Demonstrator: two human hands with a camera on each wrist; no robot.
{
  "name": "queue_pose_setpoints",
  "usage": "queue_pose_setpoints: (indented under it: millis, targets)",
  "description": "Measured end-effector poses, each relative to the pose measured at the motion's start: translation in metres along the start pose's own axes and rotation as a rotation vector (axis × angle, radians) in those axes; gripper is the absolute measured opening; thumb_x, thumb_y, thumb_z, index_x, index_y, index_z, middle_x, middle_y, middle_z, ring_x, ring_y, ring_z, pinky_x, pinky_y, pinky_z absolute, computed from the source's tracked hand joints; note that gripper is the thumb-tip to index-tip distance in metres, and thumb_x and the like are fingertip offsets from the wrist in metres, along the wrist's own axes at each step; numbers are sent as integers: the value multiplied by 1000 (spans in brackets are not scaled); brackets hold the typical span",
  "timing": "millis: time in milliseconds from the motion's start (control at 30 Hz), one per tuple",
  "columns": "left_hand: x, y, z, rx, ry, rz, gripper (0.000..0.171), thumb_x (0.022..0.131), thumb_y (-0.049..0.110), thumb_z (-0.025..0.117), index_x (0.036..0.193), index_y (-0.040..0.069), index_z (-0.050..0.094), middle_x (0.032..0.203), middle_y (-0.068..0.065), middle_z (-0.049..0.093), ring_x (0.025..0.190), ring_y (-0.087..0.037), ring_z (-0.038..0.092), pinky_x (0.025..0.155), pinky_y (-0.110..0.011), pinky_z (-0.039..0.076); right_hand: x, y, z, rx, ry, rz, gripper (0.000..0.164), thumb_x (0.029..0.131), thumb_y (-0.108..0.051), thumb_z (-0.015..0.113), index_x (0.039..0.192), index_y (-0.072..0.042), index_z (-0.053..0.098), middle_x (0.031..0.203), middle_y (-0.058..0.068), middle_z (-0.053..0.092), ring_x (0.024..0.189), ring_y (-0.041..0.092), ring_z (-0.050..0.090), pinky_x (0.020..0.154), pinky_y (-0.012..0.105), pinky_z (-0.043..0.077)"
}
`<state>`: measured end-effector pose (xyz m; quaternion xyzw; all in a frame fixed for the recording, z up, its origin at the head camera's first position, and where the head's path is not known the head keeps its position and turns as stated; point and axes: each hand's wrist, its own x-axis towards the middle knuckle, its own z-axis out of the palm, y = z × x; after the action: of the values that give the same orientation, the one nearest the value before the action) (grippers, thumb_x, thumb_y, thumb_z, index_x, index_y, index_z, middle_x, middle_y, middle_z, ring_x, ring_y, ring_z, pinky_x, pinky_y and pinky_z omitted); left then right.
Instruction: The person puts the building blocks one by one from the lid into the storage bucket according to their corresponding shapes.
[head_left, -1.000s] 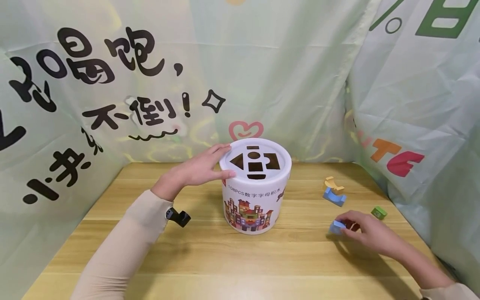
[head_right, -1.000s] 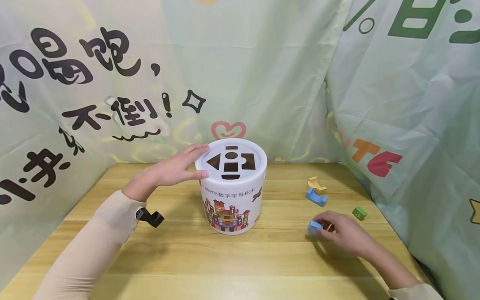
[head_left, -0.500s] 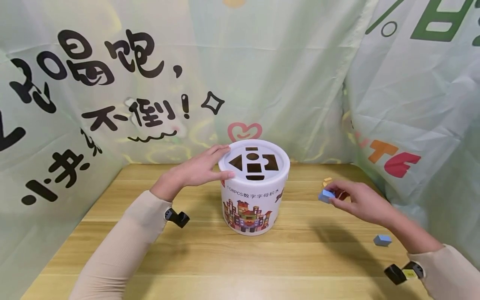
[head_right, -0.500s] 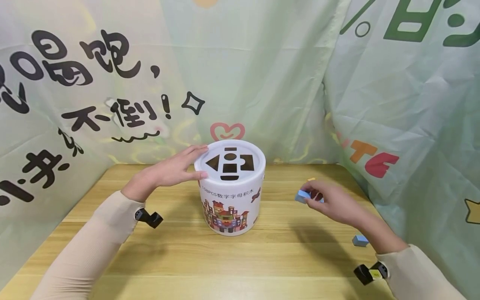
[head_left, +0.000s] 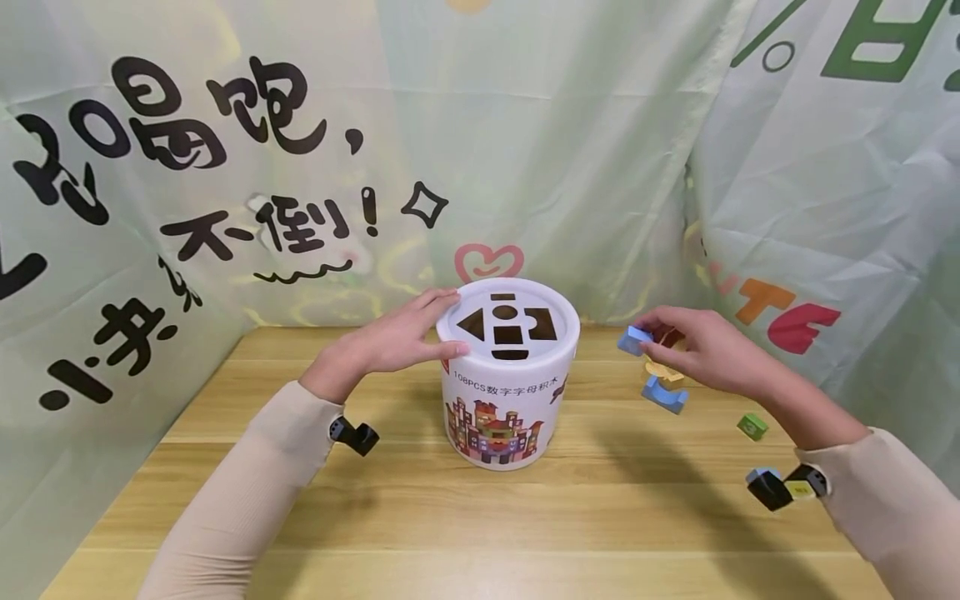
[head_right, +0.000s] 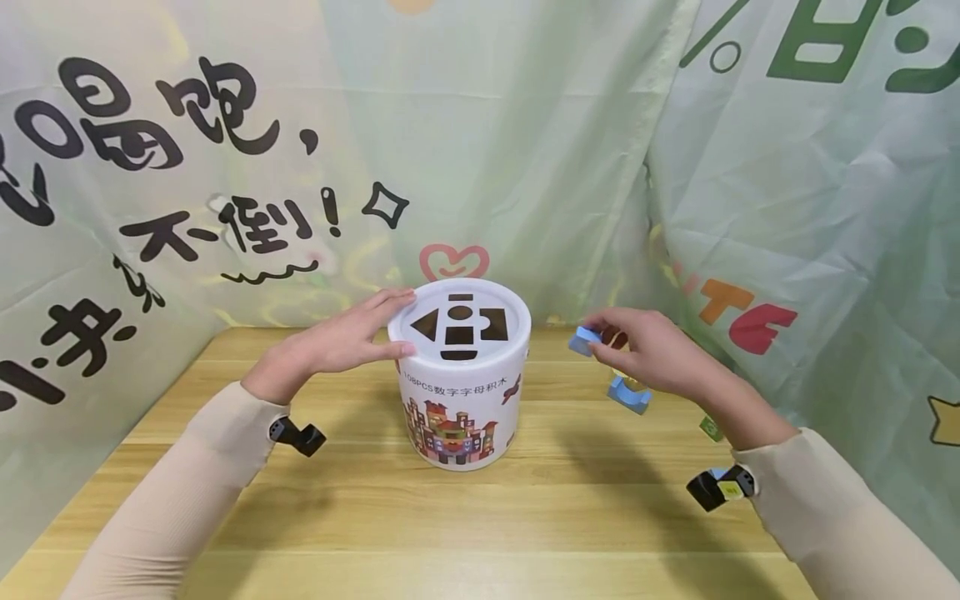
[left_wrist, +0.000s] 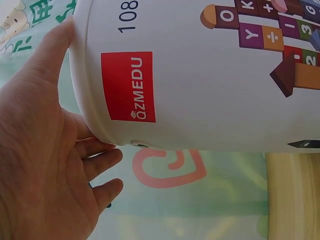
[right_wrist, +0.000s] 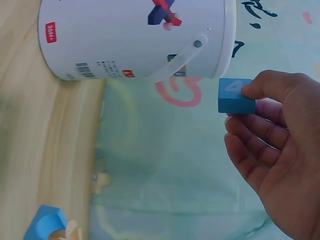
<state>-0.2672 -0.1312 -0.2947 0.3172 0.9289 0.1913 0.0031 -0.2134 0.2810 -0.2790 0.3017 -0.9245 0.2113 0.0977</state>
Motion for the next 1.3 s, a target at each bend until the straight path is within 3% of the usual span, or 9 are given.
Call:
queue_pose_setpoints:
  millis: [267,500,633,1300]
  targets:
    - [-1,0,0,0,-4,-4,99,85,75,49,157,13,22,161,-5,18,145,-26,20,114,-50,25,25,-10,-9,37,9,26,27,97,-20,63,120,-7,66,99,1,67,89,16,60,79,38,55]
    - [-1,0,0,-7,0,-5,99,85,76,49,157,14,22,161,-5,18,145,-26,21,113,-51,26,50,-19,-14,84,24,42,28,96,-20,65,121,-7,66,99,3,68,91,18,61,81,36,54]
    - [-1,1,0,-9,-7,-5,100,85,76,50,157,13,22,161,-6,18,145,-27,20,113,-52,25,63,-28,-15,121,2,37,29,97,-21,63,122,-6,66,102,6,67,95,21,61,86,43,52]
    - [-1,0,0,-5,0,-7,100,84,76,49,157,13,22,161,-6,18,145,-27,21,113,-51,26,135,-46,8,172,-68,55,26,96,-20,64,118,-6,67,104,8,68,99,23,61,88,43,49]
